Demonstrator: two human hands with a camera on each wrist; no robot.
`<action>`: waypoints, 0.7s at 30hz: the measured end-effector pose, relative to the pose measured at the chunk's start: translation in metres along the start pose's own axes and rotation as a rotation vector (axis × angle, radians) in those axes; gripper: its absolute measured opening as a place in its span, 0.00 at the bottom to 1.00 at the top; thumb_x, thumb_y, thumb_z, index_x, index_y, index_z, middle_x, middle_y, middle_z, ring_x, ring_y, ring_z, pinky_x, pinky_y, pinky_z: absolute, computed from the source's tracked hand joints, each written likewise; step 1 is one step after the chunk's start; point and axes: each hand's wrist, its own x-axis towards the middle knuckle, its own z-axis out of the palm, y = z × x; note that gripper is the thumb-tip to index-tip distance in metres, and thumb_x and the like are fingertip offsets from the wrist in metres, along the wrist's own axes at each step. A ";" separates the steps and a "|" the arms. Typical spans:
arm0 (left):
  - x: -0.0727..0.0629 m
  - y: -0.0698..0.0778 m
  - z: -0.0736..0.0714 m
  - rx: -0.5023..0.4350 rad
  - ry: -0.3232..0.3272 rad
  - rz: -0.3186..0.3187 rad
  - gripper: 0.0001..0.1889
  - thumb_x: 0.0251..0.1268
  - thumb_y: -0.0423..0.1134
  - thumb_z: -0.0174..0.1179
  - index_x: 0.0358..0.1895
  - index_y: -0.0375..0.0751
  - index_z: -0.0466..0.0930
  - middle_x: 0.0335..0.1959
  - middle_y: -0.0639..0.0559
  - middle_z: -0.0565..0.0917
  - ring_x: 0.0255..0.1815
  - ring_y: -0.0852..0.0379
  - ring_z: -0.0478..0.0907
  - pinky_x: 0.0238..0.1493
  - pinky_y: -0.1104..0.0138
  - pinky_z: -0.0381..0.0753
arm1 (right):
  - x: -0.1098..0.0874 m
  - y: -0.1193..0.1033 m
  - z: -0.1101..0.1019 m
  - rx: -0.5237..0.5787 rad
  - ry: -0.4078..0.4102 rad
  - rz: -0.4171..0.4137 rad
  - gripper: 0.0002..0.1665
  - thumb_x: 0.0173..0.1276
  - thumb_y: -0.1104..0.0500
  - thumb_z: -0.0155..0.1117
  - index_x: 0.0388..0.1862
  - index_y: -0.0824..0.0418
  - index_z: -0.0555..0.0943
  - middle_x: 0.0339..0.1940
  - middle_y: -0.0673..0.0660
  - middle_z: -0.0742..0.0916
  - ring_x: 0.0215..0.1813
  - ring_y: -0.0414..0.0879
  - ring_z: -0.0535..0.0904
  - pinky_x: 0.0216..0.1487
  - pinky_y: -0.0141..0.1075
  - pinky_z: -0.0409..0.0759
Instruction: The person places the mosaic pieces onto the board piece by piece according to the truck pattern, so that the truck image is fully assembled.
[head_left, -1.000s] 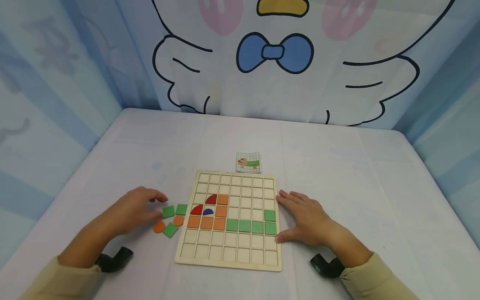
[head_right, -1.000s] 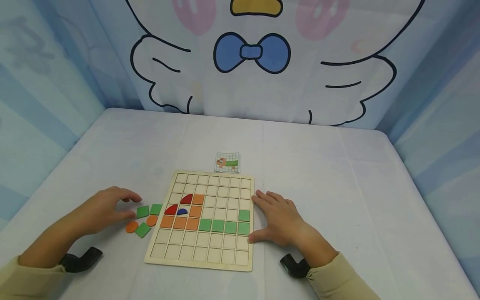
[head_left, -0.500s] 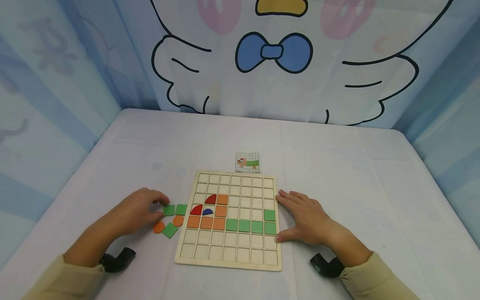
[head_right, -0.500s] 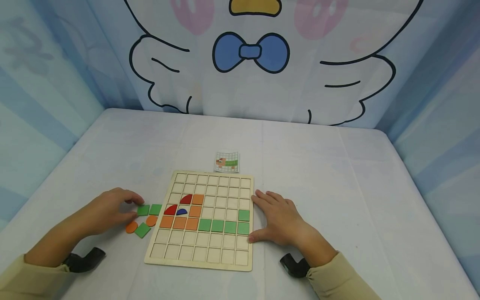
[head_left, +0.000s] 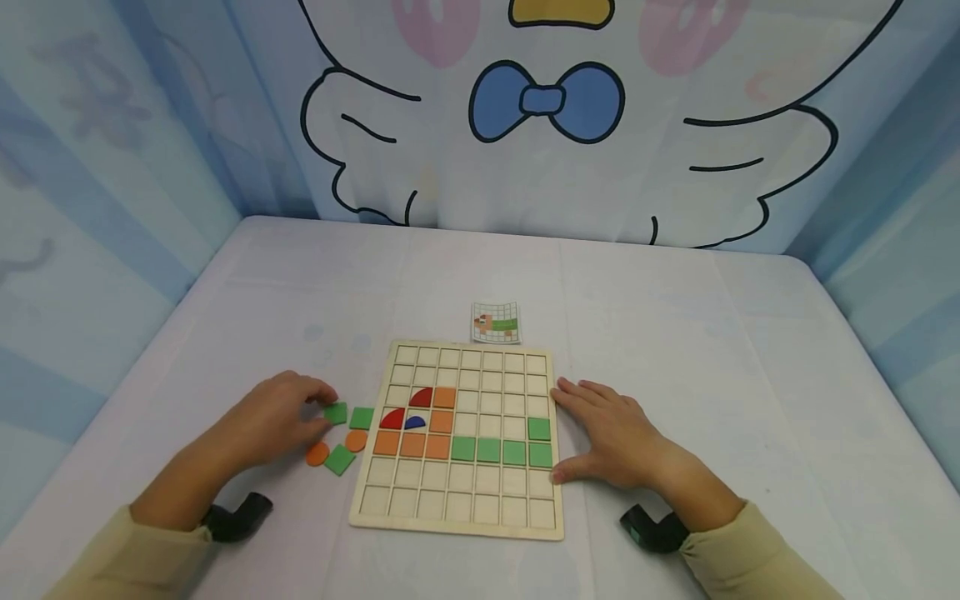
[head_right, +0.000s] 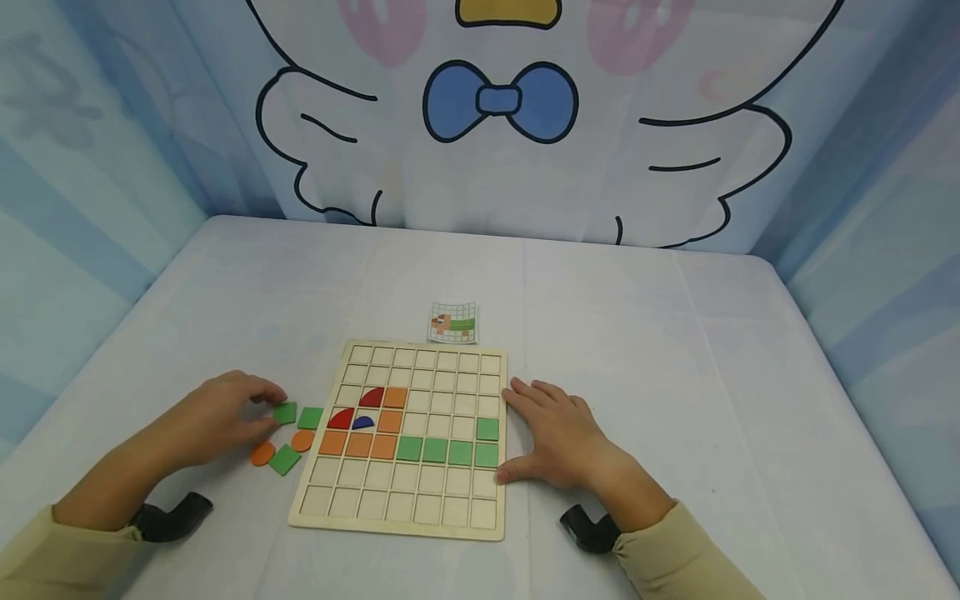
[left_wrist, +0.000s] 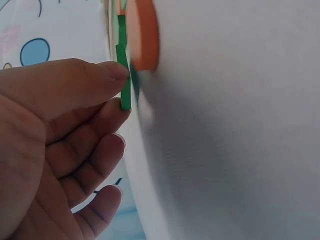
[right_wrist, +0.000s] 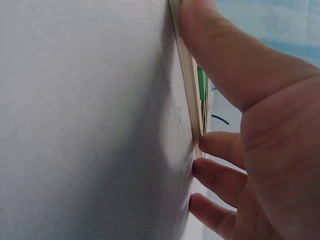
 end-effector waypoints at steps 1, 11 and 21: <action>0.000 0.001 -0.001 0.001 0.011 0.009 0.16 0.57 0.35 0.72 0.48 0.35 0.84 0.42 0.47 0.82 0.46 0.46 0.76 0.51 0.49 0.80 | 0.000 0.000 0.000 -0.001 -0.002 0.001 0.62 0.52 0.29 0.73 0.75 0.65 0.66 0.76 0.63 0.68 0.74 0.66 0.60 0.62 0.67 0.63; 0.001 0.015 -0.012 -0.018 0.036 0.077 0.14 0.60 0.36 0.70 0.49 0.38 0.84 0.45 0.48 0.83 0.50 0.45 0.76 0.52 0.49 0.79 | 0.000 0.001 0.001 -0.001 -0.006 0.004 0.62 0.52 0.29 0.73 0.75 0.66 0.66 0.76 0.63 0.68 0.74 0.66 0.60 0.62 0.67 0.63; 0.013 0.047 -0.011 -0.013 -0.003 0.135 0.15 0.62 0.39 0.71 0.51 0.41 0.85 0.46 0.50 0.82 0.50 0.49 0.75 0.53 0.52 0.79 | 0.001 0.001 0.001 -0.001 0.000 0.006 0.62 0.51 0.29 0.73 0.75 0.65 0.66 0.76 0.63 0.68 0.74 0.66 0.61 0.62 0.67 0.63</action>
